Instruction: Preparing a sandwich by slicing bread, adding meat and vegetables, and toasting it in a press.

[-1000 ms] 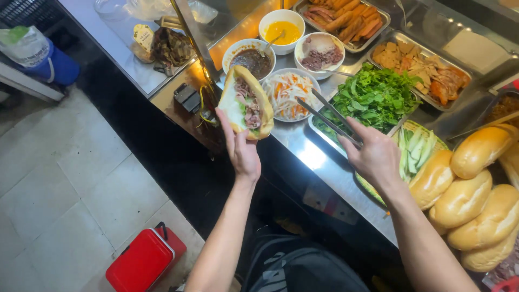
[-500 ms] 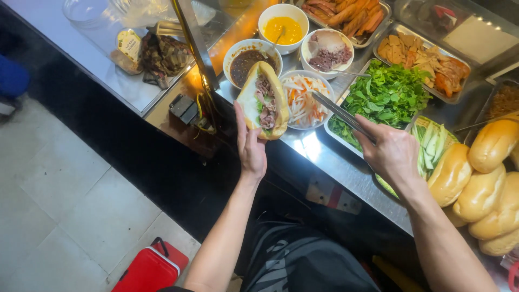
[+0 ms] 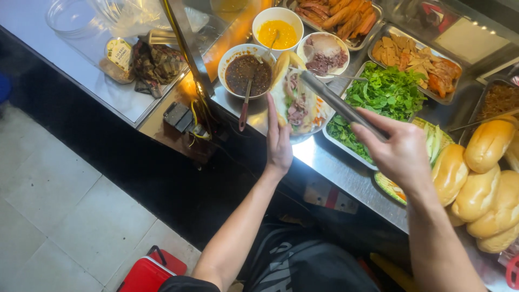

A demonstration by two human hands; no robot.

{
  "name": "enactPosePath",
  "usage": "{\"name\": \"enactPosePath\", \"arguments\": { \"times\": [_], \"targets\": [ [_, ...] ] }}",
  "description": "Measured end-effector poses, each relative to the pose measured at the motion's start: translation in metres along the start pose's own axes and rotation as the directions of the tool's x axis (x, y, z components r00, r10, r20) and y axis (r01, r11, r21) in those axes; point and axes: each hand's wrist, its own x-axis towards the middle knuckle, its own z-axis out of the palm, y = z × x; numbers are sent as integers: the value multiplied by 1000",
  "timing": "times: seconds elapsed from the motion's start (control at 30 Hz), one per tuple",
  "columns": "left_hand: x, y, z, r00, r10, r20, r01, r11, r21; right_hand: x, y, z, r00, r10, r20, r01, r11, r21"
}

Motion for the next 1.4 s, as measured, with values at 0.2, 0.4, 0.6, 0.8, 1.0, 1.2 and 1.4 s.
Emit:
{"name": "enactPosePath", "arguments": {
  "times": [0.2,0.4,0.6,0.8,1.0,1.2,1.4],
  "targets": [
    [-7,9,17,998,22,-67,-16,996,83,-9,-4,18,944,-313,-104,294,941,-171],
    [-1,13,21,996,21,-84,-16,998,65,-18,-11,1,994,105,-25,-108,965,-240],
    [-1,13,27,994,1,-111,-1,1000,6,-29,2,-1,998,43,34,-33,969,-247],
    [-7,14,20,992,-30,-124,25,999,-40,-23,27,-16,993,-76,-85,73,997,-38],
    [-8,18,-3,983,-48,-179,31,995,-97,-9,47,-13,990,59,-125,-87,968,-236],
    [-11,14,-18,976,-83,-202,36,973,-226,-6,61,12,1000,21,6,-16,897,-443],
    [-17,11,-18,983,-101,-153,54,957,-284,4,64,18,987,-158,4,139,853,-503]
  ]
}}
